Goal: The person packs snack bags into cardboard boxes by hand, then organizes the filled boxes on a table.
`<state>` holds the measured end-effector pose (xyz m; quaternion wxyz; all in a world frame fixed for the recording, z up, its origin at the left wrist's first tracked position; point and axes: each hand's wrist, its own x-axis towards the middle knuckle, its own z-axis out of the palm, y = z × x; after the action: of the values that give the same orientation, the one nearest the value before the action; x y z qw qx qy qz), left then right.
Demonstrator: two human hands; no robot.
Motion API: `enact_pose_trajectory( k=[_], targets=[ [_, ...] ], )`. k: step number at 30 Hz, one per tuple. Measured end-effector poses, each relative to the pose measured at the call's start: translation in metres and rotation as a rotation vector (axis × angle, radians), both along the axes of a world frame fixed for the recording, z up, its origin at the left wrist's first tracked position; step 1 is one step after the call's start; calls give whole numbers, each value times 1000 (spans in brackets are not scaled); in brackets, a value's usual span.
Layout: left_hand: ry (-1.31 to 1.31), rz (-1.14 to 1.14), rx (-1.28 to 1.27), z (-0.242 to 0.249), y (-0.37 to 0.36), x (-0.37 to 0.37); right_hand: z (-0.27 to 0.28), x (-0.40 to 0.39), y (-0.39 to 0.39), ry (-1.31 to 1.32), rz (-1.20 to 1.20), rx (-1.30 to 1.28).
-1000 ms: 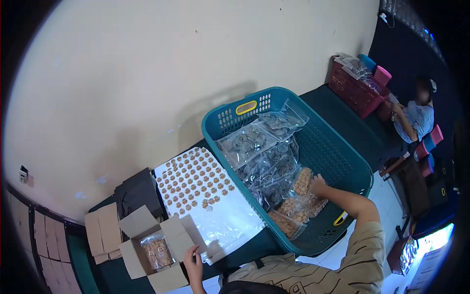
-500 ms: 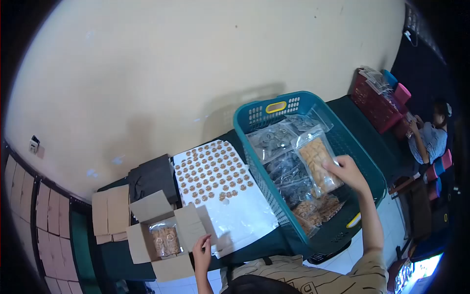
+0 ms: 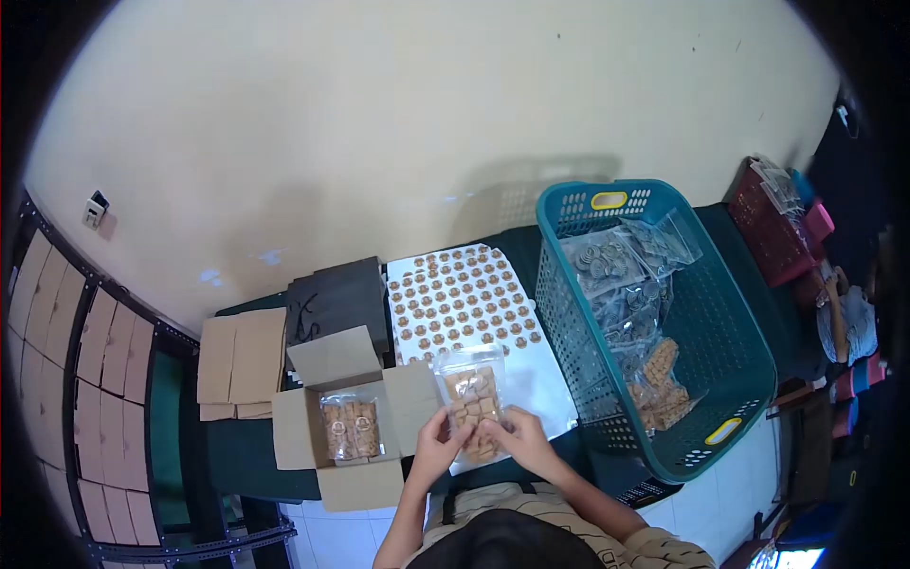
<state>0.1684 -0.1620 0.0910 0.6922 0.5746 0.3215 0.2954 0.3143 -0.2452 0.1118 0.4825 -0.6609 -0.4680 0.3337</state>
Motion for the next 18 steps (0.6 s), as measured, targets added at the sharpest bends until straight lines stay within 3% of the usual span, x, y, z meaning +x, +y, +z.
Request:
enact_pose_trajectory(
  k=[5, 8, 10, 12, 13, 15, 16, 18],
  targets=[
    [5, 201, -53, -15, 21, -44, -45, -18, 35, 231, 232, -117],
    [39, 396, -53, -13, 34, -78, -123, -12, 66, 321, 142, -76],
    [33, 504, -47, -10, 40, -101, -198, 6, 83, 59, -23, -165],
    [-1, 600, -41, -12, 48, -119, -228, 23, 99, -211, -65, -243],
    [1, 622, -43, -15, 51, -128, -242, 31, 106, -212, -58, -239],
    [1, 650, -40, -17, 55, -143, -242, 32, 117, -510, -61, -247],
    [19, 663, -50, -18, 57, -148, -242, 32, 121, -520, -100, -445],
    [35, 677, -56, -19, 61, -156, -243, 36, 133, -598, -151, -478]
  ],
)
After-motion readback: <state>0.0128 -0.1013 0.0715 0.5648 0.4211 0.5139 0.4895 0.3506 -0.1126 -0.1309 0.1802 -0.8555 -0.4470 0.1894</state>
